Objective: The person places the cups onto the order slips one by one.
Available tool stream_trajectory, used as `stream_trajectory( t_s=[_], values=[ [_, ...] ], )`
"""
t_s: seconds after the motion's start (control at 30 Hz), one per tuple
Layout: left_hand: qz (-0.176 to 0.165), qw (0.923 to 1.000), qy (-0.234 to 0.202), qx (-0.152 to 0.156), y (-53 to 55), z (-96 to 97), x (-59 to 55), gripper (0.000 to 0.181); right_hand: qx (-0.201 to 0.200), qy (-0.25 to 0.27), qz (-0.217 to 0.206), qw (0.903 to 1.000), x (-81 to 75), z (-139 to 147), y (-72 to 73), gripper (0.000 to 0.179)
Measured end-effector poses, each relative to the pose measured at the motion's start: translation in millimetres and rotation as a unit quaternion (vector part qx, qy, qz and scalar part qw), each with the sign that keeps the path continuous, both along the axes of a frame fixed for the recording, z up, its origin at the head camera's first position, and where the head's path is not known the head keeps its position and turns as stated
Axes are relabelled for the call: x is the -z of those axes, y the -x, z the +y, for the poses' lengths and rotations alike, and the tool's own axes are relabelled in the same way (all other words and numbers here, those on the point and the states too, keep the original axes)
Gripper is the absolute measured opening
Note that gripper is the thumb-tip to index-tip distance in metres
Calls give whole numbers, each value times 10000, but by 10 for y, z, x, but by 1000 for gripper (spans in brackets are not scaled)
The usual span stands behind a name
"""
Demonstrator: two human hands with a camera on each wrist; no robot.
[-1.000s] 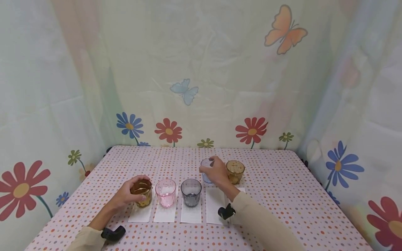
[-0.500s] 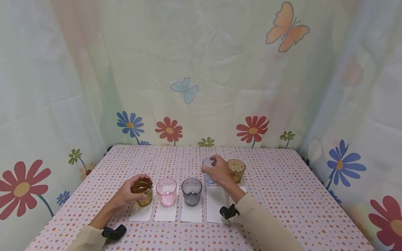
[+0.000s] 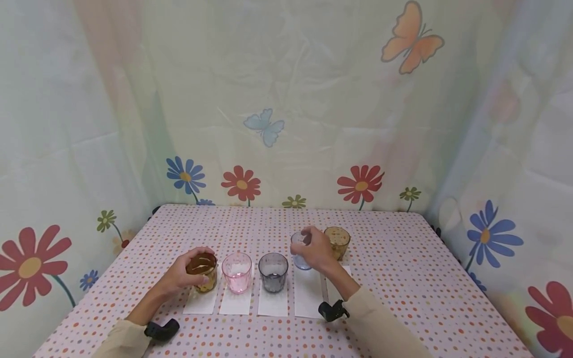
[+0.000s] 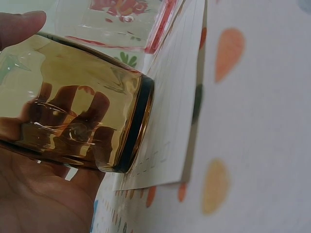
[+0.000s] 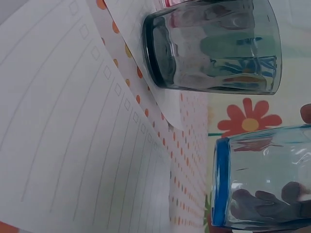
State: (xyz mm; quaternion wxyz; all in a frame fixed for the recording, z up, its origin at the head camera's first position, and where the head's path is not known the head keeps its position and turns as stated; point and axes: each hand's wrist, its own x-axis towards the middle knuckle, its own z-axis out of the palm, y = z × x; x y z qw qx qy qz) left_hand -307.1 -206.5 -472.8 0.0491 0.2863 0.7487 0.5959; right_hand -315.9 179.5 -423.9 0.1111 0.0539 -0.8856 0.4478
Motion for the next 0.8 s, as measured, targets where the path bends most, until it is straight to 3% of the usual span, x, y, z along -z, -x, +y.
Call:
stream_trajectory(
  t_s=[0.6,0.8],
  values=[
    [31,10000,31,-8,0,-2,-5,64,-238,-122,-16,9996,49,67,-180,47],
    [14,10000,46,-43,-3,5,-17,63,-302,-126,-186,9993,43,62,-241,54]
  ],
)
